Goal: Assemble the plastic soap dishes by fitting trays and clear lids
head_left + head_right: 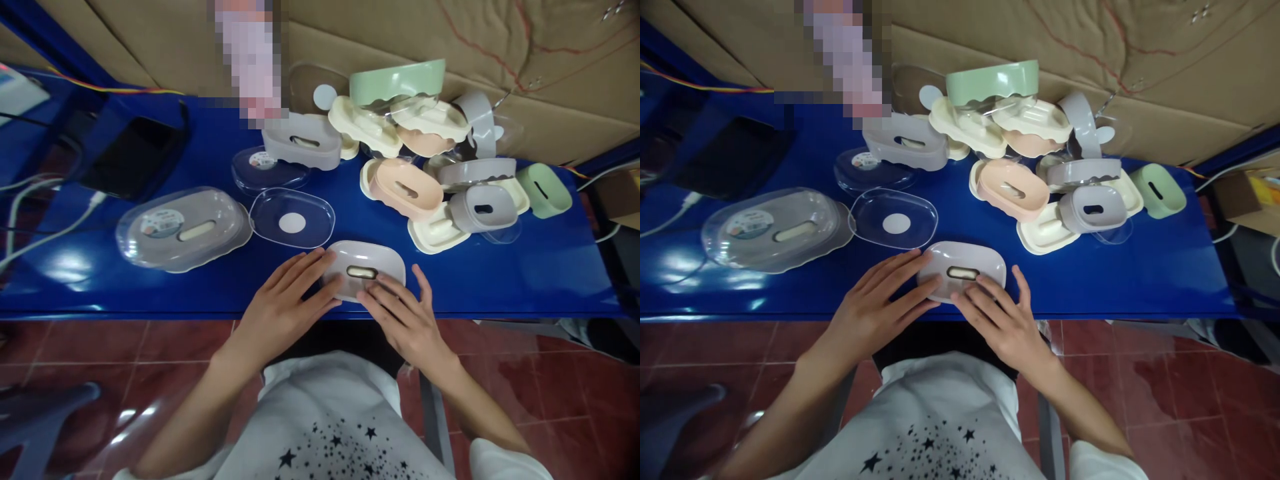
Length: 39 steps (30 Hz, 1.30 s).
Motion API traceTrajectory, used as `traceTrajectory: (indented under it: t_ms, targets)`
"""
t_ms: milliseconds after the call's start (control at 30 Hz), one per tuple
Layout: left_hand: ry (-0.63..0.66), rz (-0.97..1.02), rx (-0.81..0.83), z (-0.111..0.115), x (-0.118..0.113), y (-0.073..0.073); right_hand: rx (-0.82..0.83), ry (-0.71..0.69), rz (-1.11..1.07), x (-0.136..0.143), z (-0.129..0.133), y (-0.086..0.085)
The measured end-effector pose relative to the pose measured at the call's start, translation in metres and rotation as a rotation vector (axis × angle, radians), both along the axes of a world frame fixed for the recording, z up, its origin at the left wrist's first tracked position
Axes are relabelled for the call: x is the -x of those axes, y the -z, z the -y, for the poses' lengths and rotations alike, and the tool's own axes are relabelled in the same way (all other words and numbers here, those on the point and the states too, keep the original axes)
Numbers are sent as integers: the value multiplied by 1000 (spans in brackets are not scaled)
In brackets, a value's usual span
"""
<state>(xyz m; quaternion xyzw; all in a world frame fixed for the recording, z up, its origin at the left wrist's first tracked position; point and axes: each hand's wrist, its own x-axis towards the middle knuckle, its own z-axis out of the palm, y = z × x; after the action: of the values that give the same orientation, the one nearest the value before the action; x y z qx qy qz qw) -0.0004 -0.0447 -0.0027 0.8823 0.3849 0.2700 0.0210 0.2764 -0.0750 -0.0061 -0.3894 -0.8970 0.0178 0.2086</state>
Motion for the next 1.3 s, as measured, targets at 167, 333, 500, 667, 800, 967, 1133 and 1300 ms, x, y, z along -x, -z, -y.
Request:
traceTrajectory:
  t_ms: [167,333,500,667,800,967,1133,1300]
  targets:
    - [72,-12,-16,-1,2,-3,57,-104,-8,-14,-11,-3]
    - [165,-89,-48,-1,-3,-5,43,-80,-45,-19,-16,-3]
    - [156,-81,0,-3,-5,-3,86,-69,41,-17,-18,-3]
    - [80,-96,11,-20,10,-11,134,-36,126,-15,-24,-3]
    - [-62,-211,65,-37,33,-11,178,0,124,-13,-29,-5]
    - [-173,-97,16,-39,36,-15,206,42,31,-21,-28,-1]
    - [-248,727,215,-11,-10,-39,105,97,-265,-19,-23,-3]
    - [-1,1167,589,19,-64,-34,-13,38,-432,-3,-26,-26]
